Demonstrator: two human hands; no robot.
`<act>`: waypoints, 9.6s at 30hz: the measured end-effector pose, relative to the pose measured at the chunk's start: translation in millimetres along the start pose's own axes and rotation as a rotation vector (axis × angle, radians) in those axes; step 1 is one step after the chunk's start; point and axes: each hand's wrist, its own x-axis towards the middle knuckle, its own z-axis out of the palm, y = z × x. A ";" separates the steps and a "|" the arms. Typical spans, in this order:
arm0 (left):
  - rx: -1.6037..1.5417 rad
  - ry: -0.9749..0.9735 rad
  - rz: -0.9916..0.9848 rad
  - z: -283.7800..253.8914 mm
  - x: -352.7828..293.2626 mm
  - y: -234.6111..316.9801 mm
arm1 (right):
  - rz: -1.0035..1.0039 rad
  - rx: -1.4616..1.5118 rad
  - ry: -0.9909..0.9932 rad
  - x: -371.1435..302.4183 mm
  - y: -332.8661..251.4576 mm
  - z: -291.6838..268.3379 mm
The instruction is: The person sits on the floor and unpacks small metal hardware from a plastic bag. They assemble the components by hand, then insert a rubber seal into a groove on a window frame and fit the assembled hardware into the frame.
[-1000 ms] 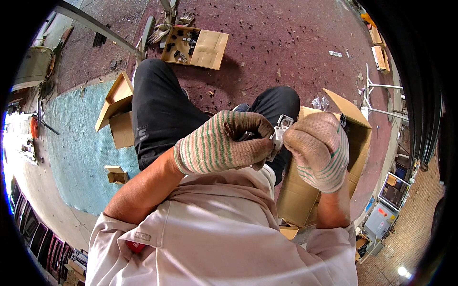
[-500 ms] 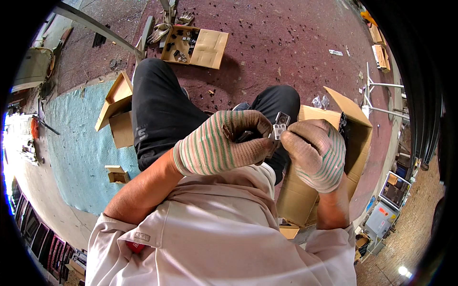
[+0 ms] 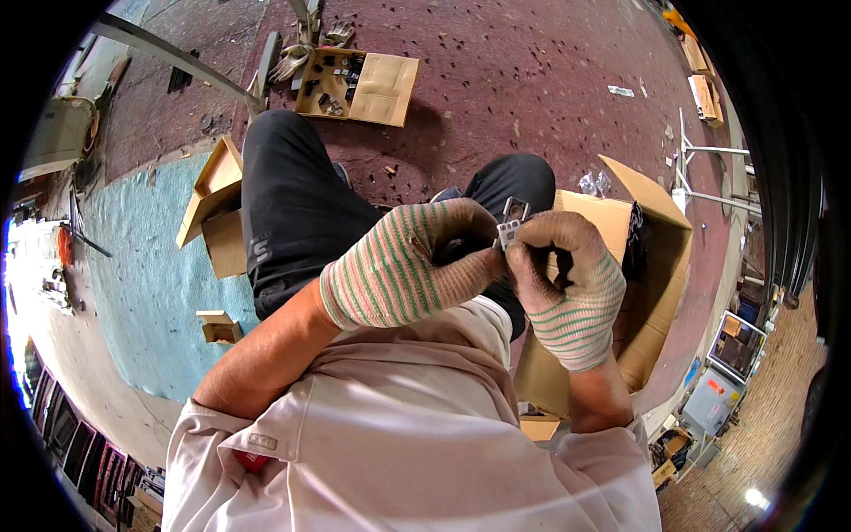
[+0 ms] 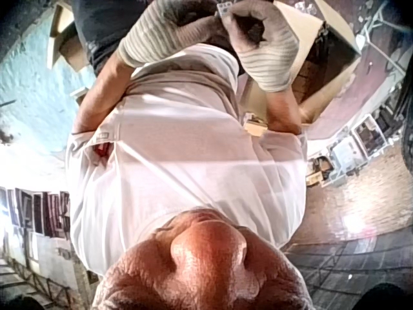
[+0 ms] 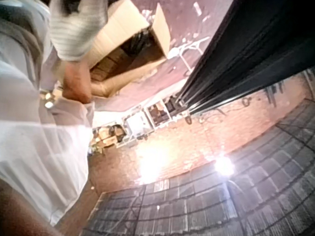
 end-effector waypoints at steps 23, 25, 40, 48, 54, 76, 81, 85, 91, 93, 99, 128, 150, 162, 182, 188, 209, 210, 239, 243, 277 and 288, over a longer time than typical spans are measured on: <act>0.198 0.046 0.075 0.8 5.3 -4.9 | 0.233 0.023 0.069 0.8 -19.2 1.4; 0.206 0.041 0.099 0.1 5.5 -7.5 | 0.267 0.052 0.062 0.7 -19.5 0.1; 0.211 0.023 0.087 -1.4 4.7 -9.8 | 0.458 0.291 -0.083 9.3 -13.7 -8.2; 0.283 0.039 0.135 -0.5 4.1 -12.5 | 0.461 0.206 -0.175 15.5 -11.5 -12.9; 0.346 0.039 0.170 -0.1 4.9 -15.5 | 0.481 0.219 -0.215 16.0 -8.8 -12.8; 0.044 -0.058 0.013 -2.4 2.9 -12.4 | 0.416 0.258 -0.277 14.7 -4.2 -12.3; -0.114 -0.111 -0.053 -3.4 0.9 -2.8 | 0.513 0.452 -0.254 16.2 -7.3 -13.7; -0.164 -0.117 -0.053 -1.4 0.4 -3.9 | 0.531 0.486 -0.238 16.8 -9.5 -15.2; -0.187 -0.113 -0.038 -1.4 1.9 -7.5 | 0.472 0.551 -0.178 10.6 -1.1 -7.2; -0.166 -0.110 -0.047 -1.6 2.2 -5.0 | 0.550 0.617 -0.172 9.9 -4.1 -8.2; -0.109 -0.084 0.008 -2.1 1.9 -4.7 | 0.477 0.537 -0.105 5.0 -6.6 -0.6; -1.154 -0.148 0.044 -21.9 18.9 -31.1 | 0.478 1.203 0.191 10.6 -9.9 14.5; -1.389 -0.185 0.237 -12.1 28.9 -4.4 | 0.181 -0.041 0.080 0.8 -26.2 44.9; -1.381 -0.272 0.281 -16.6 25.7 -17.9 | -0.022 -0.311 0.164 6.3 -19.9 53.3; -1.271 -0.108 0.184 -15.1 18.0 -23.0 | -0.088 -0.275 0.001 6.7 -27.2 64.2; -1.317 -0.118 0.192 -14.7 18.2 -20.7 | 0.246 -0.107 -0.015 4.3 -47.0 61.0; -1.426 -0.207 0.157 -16.2 15.9 -11.9 | -0.194 -0.330 0.025 11.7 -28.8 53.7; -1.405 -0.203 0.158 -16.5 16.0 -12.4 | -0.198 -0.356 0.005 12.9 -28.0 52.0; -1.422 -0.170 0.086 -14.0 19.8 -19.6 | -0.351 -0.627 -0.223 31.8 -18.6 27.1; -1.453 -0.239 0.153 -12.2 23.9 -22.1 | -0.249 -0.347 -0.103 27.1 -18.8 32.3; -1.381 -0.206 0.042 -14.4 15.0 -24.4 | -0.174 -0.425 0.126 19.8 -11.0 19.3; -1.333 -0.172 -0.030 -16.0 12.8 -19.1 | -0.405 -0.632 -0.044 24.9 -8.5 12.6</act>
